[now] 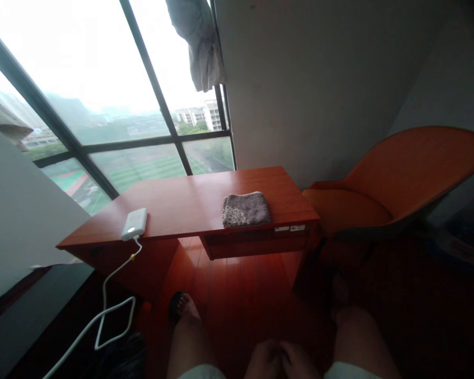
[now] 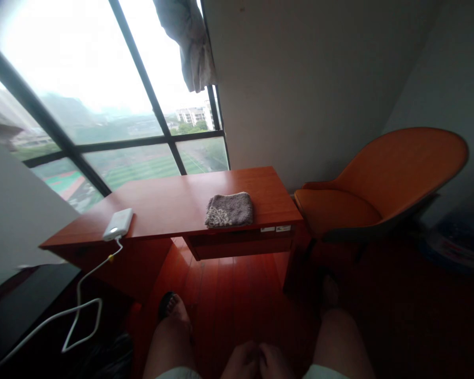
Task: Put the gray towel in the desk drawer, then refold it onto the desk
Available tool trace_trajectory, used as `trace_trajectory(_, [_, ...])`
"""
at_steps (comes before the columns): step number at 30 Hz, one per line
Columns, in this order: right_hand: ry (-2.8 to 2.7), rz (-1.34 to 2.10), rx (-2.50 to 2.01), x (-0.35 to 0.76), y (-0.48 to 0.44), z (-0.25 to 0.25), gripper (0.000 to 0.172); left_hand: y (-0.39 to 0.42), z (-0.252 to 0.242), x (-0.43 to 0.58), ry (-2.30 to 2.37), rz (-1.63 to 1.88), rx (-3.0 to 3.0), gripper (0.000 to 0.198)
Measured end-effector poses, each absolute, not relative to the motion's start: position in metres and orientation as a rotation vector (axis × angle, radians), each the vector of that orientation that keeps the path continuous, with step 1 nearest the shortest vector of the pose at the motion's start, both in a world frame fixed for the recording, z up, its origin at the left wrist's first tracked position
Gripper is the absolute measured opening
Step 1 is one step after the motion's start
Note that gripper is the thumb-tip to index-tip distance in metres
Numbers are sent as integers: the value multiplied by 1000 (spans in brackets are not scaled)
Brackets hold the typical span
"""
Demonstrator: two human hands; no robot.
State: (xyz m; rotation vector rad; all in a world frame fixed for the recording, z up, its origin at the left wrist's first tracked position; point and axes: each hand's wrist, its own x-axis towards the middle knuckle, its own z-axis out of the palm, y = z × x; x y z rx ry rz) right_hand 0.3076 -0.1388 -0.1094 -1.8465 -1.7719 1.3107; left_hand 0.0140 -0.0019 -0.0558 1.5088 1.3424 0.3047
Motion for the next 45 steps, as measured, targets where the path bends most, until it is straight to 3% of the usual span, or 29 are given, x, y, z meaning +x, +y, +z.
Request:
trace_trajectory(10, [-1782, 1294, -1870, 306, -139, -107, 40, -29, -69, 52, 1419, 394, 1453, 30])
trace_trajectory(22, [-1754, 1312, -1854, 306, -139, -101, 40, -123, -87, 161, 1274, 270, 1474, 27])
trace_trajectory(38, [-1786, 1329, -1865, 307, -140, -94, 38, -121, -91, 166, 1283, 207, 1449, 26])
trace_trajectory(45, [-1776, 1311, -1854, 307, -141, -101, 40, -121, -89, 164, 1294, 238, 1440, 39])
